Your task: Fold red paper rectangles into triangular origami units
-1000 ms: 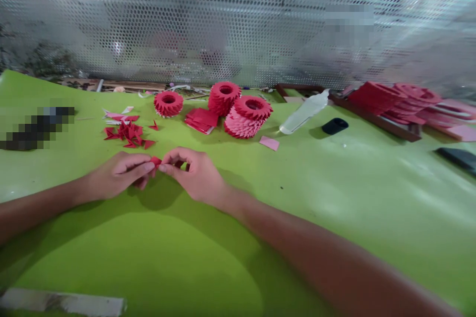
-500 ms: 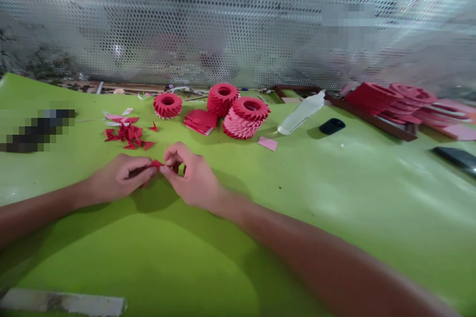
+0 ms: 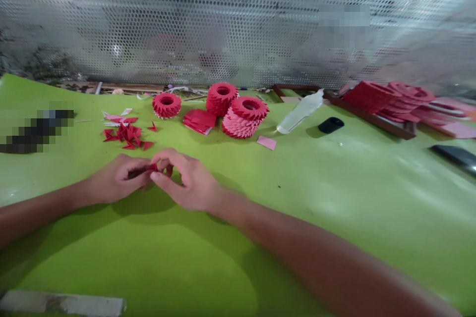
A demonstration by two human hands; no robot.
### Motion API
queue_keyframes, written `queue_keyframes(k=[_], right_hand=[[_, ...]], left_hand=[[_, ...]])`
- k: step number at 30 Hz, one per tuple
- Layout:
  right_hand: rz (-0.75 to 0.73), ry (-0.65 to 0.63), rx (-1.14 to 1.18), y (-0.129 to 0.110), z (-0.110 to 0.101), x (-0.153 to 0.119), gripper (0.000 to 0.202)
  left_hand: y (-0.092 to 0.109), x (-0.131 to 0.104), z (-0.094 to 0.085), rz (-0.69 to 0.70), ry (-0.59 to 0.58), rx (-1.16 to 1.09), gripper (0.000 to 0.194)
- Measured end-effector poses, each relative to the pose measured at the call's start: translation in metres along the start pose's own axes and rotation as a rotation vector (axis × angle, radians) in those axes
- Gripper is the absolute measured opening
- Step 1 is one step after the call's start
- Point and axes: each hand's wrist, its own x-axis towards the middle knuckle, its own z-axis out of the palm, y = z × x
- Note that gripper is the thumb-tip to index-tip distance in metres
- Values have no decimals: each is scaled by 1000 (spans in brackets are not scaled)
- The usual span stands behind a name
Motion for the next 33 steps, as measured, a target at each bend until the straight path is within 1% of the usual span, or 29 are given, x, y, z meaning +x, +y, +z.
queue_keyframes(k=[4, 8, 10, 12, 14, 16, 19, 21, 25, 28, 30, 33], right_hand=[[10, -3, 98, 5, -1, 2, 15], [76, 5, 66, 4, 0, 3, 20], [143, -32, 27, 2, -1, 3, 26], [196, -101, -30, -1, -3, 3, 30], [210, -164, -71, -2, -4, 3, 35], [196, -188, -74, -2, -4, 2, 38], [170, -175, -63, -1, -3, 2, 37], [155, -142, -78, -1, -2, 2, 37], [133, -60, -136, -2, -1, 2, 35], [134, -64, -161, -3, -1, 2, 34], [156, -83, -153, -3, -2, 2, 35], [169, -87, -130, -2, -1, 1, 34]], left_hand=[[-3, 1, -1, 0, -11, -75, 36], [-6, 0, 0, -20, -40, -108, 40], [-6, 0, 0, -27, -49, -113, 41], [-6, 0, -1, -31, -48, -104, 42], [-4, 1, -2, -29, -48, -85, 42], [-3, 1, -2, -19, -52, -66, 42], [-2, 1, -3, 15, -56, -66, 42], [-3, 1, -2, 29, -50, -98, 44], [-6, 0, -2, -7, -53, -195, 49], [-6, 0, -3, -4, -62, -128, 44], [-5, 1, -4, 24, -67, -82, 40], [-2, 1, -4, 68, -84, -79, 34]])
